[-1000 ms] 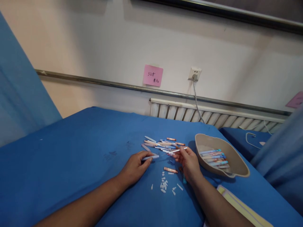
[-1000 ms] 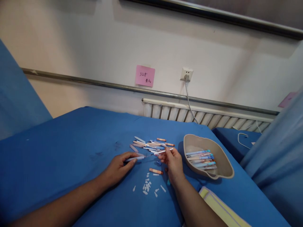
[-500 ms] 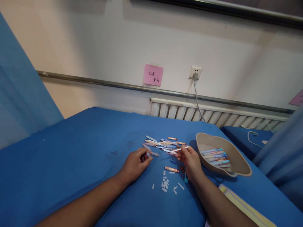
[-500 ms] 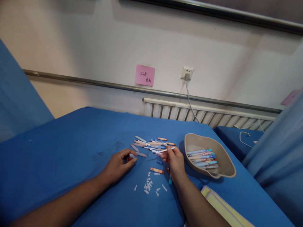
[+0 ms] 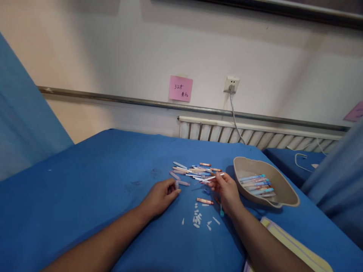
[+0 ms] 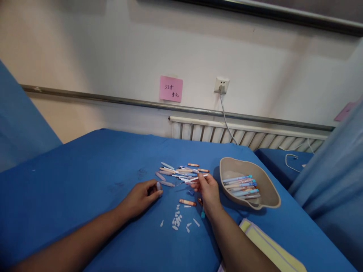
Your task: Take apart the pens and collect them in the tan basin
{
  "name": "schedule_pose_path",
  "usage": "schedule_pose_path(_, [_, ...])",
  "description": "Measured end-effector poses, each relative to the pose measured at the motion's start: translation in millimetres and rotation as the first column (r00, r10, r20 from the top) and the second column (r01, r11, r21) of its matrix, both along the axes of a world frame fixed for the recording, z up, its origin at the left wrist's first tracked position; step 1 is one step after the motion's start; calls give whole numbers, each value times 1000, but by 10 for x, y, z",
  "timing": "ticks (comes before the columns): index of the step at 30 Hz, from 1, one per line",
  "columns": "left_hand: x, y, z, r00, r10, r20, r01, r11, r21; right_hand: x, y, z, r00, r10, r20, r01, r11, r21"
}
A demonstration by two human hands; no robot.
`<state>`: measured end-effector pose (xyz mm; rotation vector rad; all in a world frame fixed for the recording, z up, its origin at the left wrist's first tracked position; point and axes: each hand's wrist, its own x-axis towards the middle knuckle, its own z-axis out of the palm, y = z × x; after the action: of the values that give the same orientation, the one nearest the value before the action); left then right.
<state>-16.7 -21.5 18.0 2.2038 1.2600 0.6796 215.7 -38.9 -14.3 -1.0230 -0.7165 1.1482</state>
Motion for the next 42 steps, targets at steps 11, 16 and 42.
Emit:
schedule_pose_path(11, [7, 48, -67, 924, 131, 359, -117, 991, -62, 7, 7, 11, 1000, 8, 15, -8, 1000, -2])
schedule_pose_path(16, [11, 70, -38, 849, 199, 489, -130, 977, -172, 4, 13, 0, 1000, 7, 16, -7, 1000, 2])
schedule_pose_path(42, [187, -107, -32, 735, 324, 596, 132, 793, -595, -88, -92, 110, 997, 53, -52, -52, 998, 37])
